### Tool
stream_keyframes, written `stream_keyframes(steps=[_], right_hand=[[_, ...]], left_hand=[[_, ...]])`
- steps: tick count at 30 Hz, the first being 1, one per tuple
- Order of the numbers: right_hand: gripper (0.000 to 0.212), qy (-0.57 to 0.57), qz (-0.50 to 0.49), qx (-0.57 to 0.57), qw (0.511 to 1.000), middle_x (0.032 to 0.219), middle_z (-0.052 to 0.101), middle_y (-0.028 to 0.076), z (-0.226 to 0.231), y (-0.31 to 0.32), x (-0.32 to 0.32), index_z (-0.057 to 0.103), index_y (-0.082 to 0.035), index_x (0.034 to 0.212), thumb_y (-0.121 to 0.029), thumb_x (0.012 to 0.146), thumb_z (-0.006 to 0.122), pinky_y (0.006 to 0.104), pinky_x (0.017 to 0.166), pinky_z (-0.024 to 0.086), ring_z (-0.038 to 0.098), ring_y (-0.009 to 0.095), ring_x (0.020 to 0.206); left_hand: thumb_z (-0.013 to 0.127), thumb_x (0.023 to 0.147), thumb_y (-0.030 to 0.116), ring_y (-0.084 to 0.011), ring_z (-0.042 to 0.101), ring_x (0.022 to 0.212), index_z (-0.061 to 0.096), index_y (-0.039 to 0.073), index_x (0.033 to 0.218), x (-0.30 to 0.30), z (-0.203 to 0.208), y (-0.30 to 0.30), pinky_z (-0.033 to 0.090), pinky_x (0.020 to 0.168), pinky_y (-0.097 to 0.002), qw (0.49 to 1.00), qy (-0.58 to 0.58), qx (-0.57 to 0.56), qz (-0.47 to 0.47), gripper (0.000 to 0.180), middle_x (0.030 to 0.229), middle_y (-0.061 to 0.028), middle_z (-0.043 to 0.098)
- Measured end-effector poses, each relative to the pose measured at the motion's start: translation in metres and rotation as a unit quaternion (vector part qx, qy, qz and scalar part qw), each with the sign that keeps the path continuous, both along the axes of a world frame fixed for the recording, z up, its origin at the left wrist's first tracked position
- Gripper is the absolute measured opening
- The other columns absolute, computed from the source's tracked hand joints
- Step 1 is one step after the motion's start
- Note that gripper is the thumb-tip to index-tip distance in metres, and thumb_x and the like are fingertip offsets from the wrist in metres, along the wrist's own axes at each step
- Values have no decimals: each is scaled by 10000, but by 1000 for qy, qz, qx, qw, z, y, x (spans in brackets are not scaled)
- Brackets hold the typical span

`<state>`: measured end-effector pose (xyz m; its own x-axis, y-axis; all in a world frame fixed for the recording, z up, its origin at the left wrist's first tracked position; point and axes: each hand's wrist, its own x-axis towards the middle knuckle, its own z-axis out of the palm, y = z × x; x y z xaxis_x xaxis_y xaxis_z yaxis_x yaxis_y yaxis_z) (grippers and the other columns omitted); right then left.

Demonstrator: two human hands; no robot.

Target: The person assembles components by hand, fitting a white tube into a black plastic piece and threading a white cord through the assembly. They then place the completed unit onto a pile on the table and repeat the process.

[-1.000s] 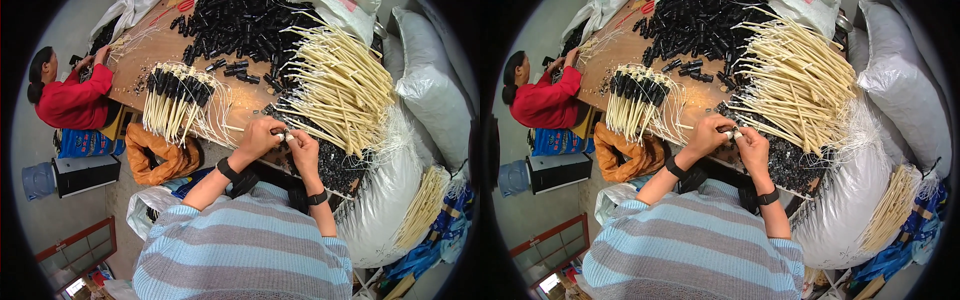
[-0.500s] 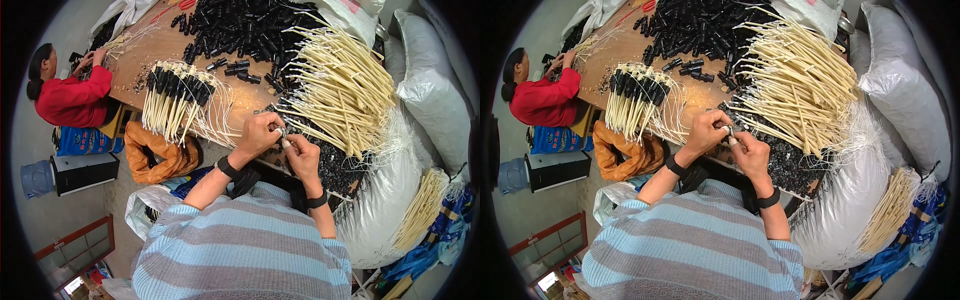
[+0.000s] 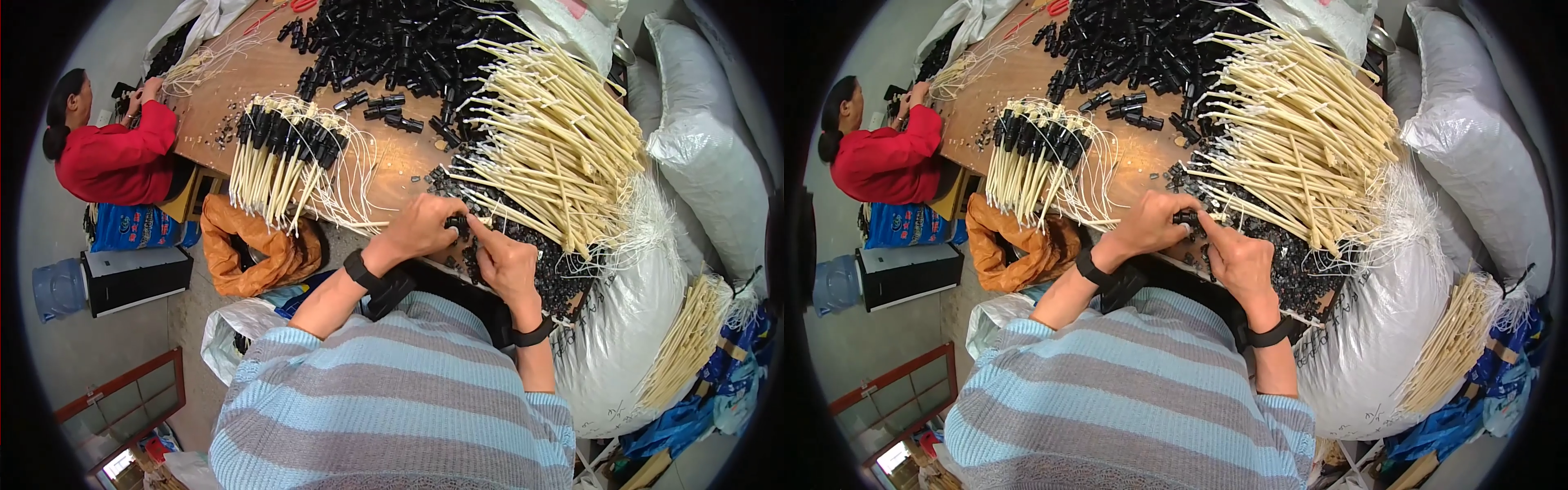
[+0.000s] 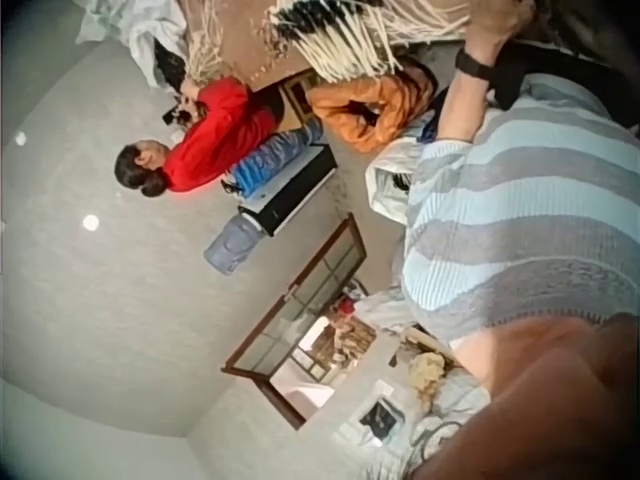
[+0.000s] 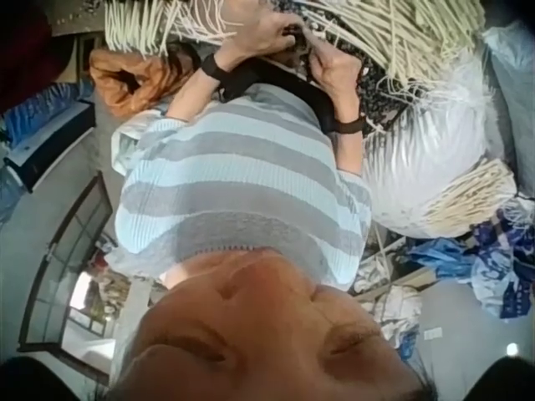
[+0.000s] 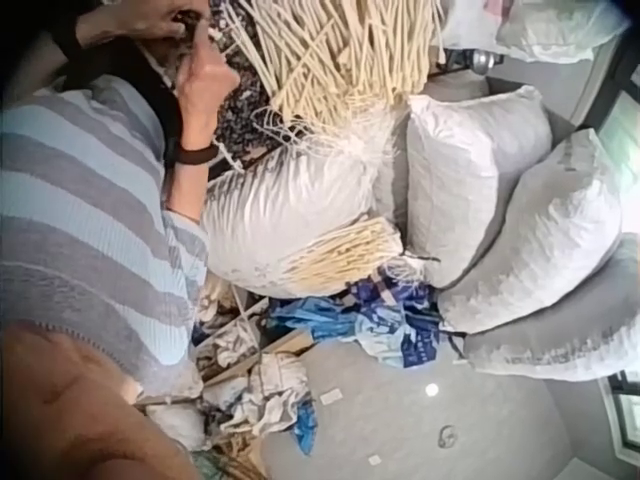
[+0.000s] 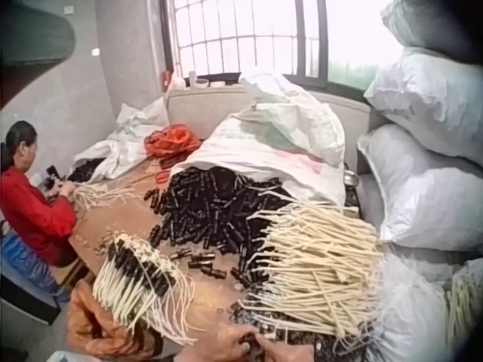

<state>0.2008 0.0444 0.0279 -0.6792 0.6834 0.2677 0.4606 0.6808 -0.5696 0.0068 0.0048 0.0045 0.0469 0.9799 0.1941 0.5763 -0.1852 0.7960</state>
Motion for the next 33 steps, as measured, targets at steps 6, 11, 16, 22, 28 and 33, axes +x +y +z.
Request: stream_keyframes(steps=[6, 11, 16, 22, 28, 33], right_hand=[[161, 109, -134, -324, 930, 530, 397, -29, -12, 8, -12, 658, -37, 890, -103, 781, 756, 228, 470, 292, 334, 37, 511], [457, 37, -50, -128, 990, 662, 587, 117, 1, -8, -41, 581, -67, 1270, -121, 827, 679, 345, 525, 462, 582, 261, 553], [188, 119, 20, 44, 992, 989, 685, 153, 16, -6, -49, 672, -15, 1025, -11, 840, 643, 313, 724, 538, 683, 267, 869], [166, 155, -43, -71, 984, 1089, 661, 144, 13, 8, -57, 641, -8, 1009, -30, 845, 628, 321, 787, 489, 645, 267, 930], [287, 17, 27, -26, 999, 1055, 664, 127, -6, -9, -56, 646, -36, 1063, -113, 791, 695, 364, 772, 485, 643, 307, 889], [224, 9, -75, -62, 995, 910, 667, 131, -13, 8, -29, 659, -43, 1021, -132, 816, 677, 367, 681, 489, 636, 314, 779]], left_hand=[[637, 642, 36, -345, 633, 702, 604, 88, 878, 10, 23, -3, 490, 580, -437, 983, 183, -7, -12, 244, 745, -99, 616], [620, 638, 34, -324, 625, 667, 639, 81, 881, -18, 25, -12, 494, 581, -416, 983, 149, 88, 64, 248, 751, -93, 626], [613, 653, 76, -240, 605, 818, 668, 98, 872, -85, 48, -26, 430, 855, -399, 942, 249, 154, 165, 227, 842, -56, 651], [614, 639, 106, -258, 575, 958, 665, 91, 834, -172, 50, -33, 314, 1009, -456, 853, 335, 180, 357, 203, 844, -65, 643], [666, 637, 114, -295, 498, 1125, 643, 52, 1092, -202, 31, -30, 255, 1057, -496, 803, 361, 144, 453, 459, 1105, -99, 628], [644, 700, 33, -352, 550, 1124, 664, 82, 1126, -134, 26, 4, 448, 965, -401, 959, 164, 112, 202, 430, 1148, -135, 645]])
